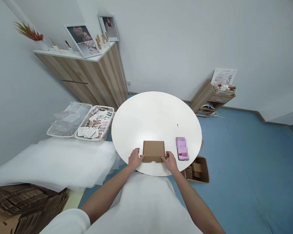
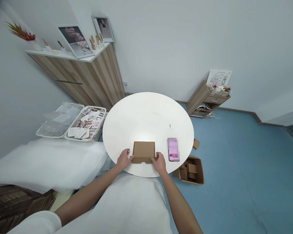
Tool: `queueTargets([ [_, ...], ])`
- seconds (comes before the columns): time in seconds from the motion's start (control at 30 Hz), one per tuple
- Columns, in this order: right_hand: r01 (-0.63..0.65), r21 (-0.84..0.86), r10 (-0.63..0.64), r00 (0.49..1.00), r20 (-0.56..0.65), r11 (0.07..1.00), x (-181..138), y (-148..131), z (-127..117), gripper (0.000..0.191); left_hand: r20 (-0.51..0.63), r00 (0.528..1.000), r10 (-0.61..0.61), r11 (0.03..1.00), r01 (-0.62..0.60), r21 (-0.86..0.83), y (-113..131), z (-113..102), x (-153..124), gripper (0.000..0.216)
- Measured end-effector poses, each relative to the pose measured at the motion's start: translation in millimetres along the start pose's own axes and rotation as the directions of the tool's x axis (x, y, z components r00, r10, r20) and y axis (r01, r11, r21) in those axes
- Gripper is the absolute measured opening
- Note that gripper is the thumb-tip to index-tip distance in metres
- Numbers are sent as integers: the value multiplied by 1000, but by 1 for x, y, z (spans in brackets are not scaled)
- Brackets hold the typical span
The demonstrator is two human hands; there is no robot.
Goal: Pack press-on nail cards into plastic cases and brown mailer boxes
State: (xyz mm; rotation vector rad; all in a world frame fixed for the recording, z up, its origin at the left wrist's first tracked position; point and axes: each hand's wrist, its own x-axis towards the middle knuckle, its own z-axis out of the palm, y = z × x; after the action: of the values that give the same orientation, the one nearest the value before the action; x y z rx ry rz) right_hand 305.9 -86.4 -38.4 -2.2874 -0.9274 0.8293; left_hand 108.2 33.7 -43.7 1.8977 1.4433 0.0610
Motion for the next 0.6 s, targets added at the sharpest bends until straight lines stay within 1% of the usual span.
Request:
queueTargets([
  [0.03,22,33,-22,1000,-4,999,-3,0,2,44,-4,998,64,998,-64,5,-2,0,-2,47],
  [0.1,43,104,-46,999,23,994,-9,-2,5,49,43,984,174,985,-174,-11,-6,0,-5,46],
  [0.2,23,187,-40,996,85,982,-19,-7,10,53,125,952,279,957,-265,-116,-12,-2,-8,54],
  [0.27,-4,251,-21,995,98,968,-24,-11,13,54,128,934,334,931,-306,-197,-15,-7,-11,57],
  [0.33,-19,308,-9,996,88,951,-29,-14,16,52,120,928,352,919,-318,-235,-17,-13,-14,58],
  [0.4,-32,325,14,998,57,945,-33,-18,19,49,146,924,355,917,-313,-249,-17,-22,-18,60],
  [0.5,-49,303,47,999,13,952,-36,-24,22,46,212,899,383,915,-338,-219,-16,-32,-21,67],
  [0.6,-45,234,48,999,-9,971,-39,-31,22,40,234,906,352,934,-324,-150,-16,-36,-19,66],
])
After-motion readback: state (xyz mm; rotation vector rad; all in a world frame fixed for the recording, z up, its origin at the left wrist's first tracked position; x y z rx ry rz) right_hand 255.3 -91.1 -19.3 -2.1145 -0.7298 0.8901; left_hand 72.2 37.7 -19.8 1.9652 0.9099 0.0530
